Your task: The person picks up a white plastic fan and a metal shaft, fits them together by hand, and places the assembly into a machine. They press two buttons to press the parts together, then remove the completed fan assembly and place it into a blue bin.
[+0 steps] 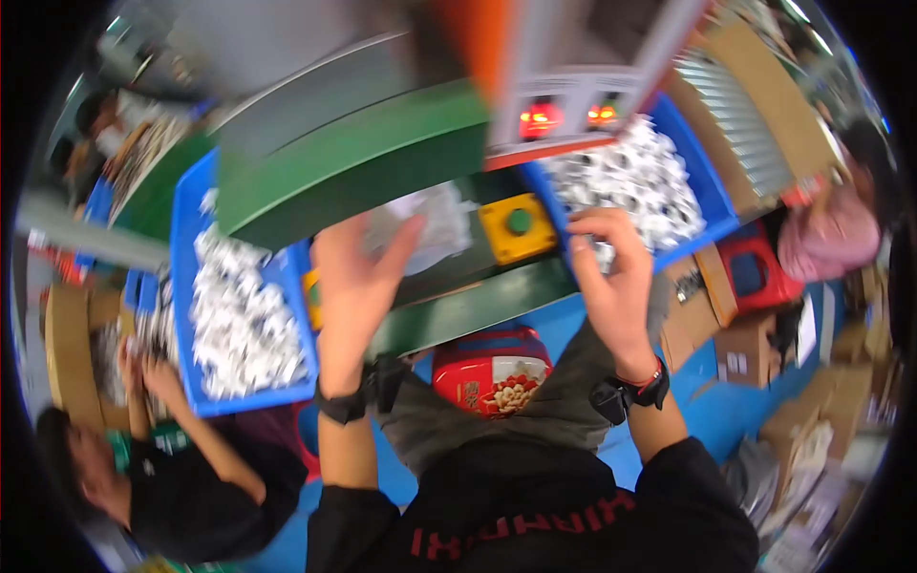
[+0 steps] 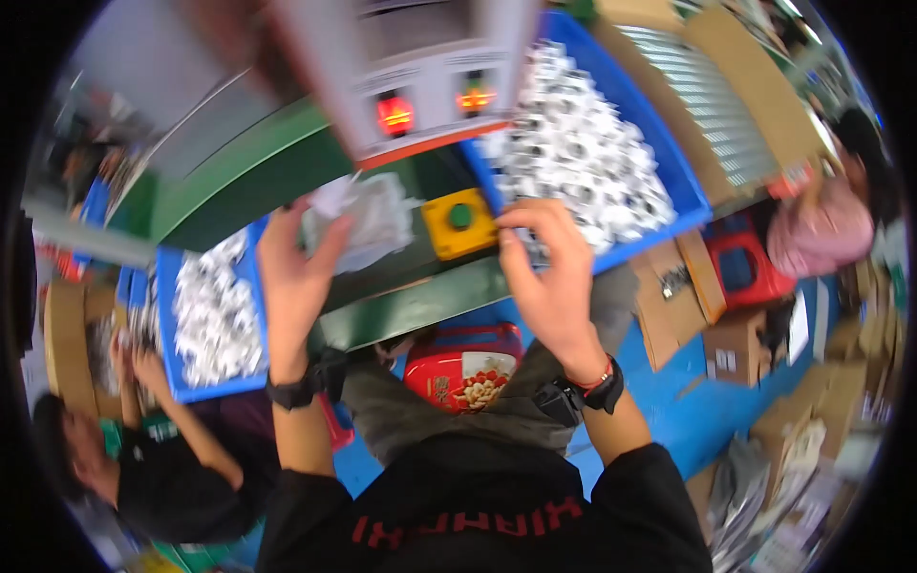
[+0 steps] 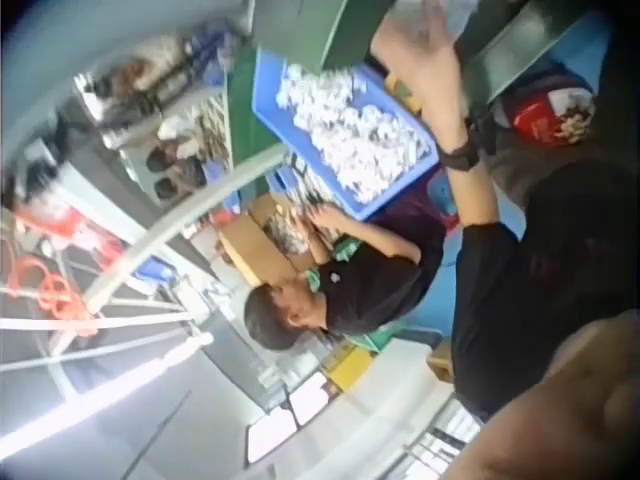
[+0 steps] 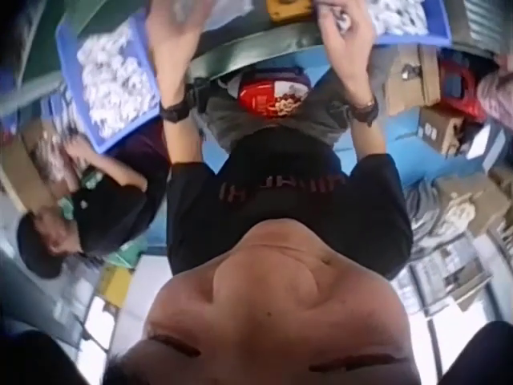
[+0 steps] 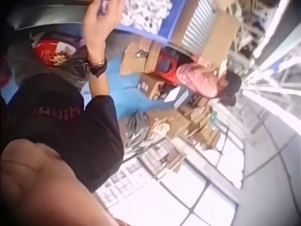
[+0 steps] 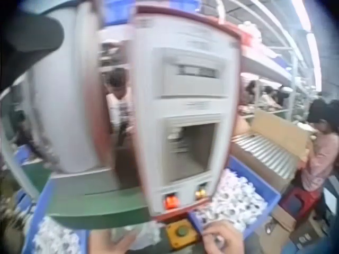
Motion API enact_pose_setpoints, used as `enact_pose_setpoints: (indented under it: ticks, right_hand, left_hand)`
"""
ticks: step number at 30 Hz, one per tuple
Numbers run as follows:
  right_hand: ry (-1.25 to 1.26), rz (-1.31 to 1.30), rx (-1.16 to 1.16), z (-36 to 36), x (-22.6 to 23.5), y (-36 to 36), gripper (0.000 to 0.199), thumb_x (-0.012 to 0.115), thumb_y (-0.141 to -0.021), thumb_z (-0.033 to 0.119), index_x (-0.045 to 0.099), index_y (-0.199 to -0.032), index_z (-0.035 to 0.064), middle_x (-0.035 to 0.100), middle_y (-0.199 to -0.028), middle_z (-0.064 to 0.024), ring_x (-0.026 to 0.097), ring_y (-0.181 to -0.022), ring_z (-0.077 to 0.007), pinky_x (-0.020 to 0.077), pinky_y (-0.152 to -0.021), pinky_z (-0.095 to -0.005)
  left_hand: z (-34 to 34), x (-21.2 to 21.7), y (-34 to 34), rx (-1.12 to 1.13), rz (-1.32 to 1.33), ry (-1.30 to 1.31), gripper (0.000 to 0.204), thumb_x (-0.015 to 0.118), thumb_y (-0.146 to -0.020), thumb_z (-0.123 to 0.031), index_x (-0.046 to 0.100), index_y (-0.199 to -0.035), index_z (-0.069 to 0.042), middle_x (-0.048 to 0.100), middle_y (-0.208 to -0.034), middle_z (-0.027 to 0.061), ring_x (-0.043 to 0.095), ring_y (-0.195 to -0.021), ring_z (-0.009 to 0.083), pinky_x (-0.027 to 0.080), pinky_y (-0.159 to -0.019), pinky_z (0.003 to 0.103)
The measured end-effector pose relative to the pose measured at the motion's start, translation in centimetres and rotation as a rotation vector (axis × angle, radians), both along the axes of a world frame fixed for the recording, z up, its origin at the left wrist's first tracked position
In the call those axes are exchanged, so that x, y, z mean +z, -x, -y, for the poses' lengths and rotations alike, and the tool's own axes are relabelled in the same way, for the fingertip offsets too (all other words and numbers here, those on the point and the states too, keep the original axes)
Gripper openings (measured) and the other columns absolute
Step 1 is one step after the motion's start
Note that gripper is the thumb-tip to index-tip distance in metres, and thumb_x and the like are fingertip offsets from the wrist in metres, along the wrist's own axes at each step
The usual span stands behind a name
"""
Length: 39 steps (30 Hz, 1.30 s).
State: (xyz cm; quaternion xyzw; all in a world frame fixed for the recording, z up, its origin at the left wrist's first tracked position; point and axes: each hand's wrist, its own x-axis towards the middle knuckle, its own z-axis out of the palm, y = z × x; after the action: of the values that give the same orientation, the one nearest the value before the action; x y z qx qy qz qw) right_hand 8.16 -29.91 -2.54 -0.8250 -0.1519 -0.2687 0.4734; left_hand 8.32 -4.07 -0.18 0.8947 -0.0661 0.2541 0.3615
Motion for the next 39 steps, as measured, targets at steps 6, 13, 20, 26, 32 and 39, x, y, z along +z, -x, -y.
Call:
enact_pose_setpoints:
  ticks: [6,13,20,26,32,39]
  right_hand:
    - [-0.088,-0.124,0.056,5.4,1.0,1.1,0.01,0.058,-0.085,-0.002,0.062,-0.093,-0.0001,0.064,-0.1,-0.009,0.058,-0.09,-0.0169,0.0439,-0.08,-0.0278]
    - [0.081,-0.133,-0.242,16.2,4.0,-3.8,0.014,0.059,-0.089,0.008,0.064,-0.099,-0.001,0.063,-0.089,-0.0023,0.056,-0.078,-0.0075,0.0444,-0.07,-0.0229]
    - [0.24,-0.124,-0.179,28.8,4.3,-19.4,0.027,0.062,-0.084,0.023,0.069,-0.1,0.0015,0.069,-0.085,-0.0111,0.065,-0.08,-0.0172,0.0508,-0.073,-0.0305]
    - [0.393,-0.383,-0.212,37.4,3.4,-30.1,0.024,0.063,-0.086,0.027,0.069,-0.101,0.0089,0.064,-0.082,0.002,0.06,-0.074,-0.0079,0.0459,-0.057,-0.0233]
    - [0.489,-0.487,-0.349,36.9,5.7,-35.2,0.026,0.064,-0.081,0.026,0.069,-0.099,0.0078,0.065,-0.081,0.0003,0.06,-0.071,-0.009,0.0451,-0.053,-0.0251]
    - [0.71,-0.296,-0.277,40.7,6.1,-41.5,0.035,0.065,-0.078,0.028,0.069,-0.1,0.0013,0.07,-0.086,-0.0167,0.067,-0.08,-0.0276,0.0523,-0.071,-0.0402]
  left_hand:
    - [0.1,-0.7,0.2,-0.02,-0.064,0.395,0.027,0.07,-0.085,-0.008,0.064,-0.109,0.003,0.069,-0.107,0.0119,0.061,-0.098,0.0176,0.045,-0.09,0.033]
    - [5.1,0.1,0.4,-0.055,0.144,-0.294,0.018,0.067,-0.086,-0.009,0.064,-0.103,-0.003,0.068,-0.102,0.011,0.062,-0.096,0.0266,0.047,-0.083,0.039]
    - [9.0,1.2,-5.2,-0.158,-0.074,-0.47,0.015,0.064,-0.088,-0.015,0.065,-0.099,-0.004,0.066,-0.104,0.0112,0.059,-0.099,0.036,0.045,-0.091,0.039]
    - [10.1,2.3,-7.3,-0.181,-0.244,-0.553,0.018,0.062,-0.087,-0.014,0.062,-0.102,-0.004,0.064,-0.105,0.0115,0.061,-0.096,0.0363,0.046,-0.085,0.039]
    - [7.9,-3.1,-9.8,-0.264,-0.114,-0.655,0.02,0.065,-0.083,-0.018,0.064,-0.1,-0.006,0.064,-0.097,0.0132,0.063,-0.09,0.0343,0.049,-0.079,0.041]
    - [7.8,-6.1,-13.2,-0.231,-0.357,-0.781,0.032,0.067,-0.08,-0.027,0.061,-0.105,-0.009,0.064,-0.093,0.0144,0.065,-0.083,0.035,0.051,-0.069,0.046]
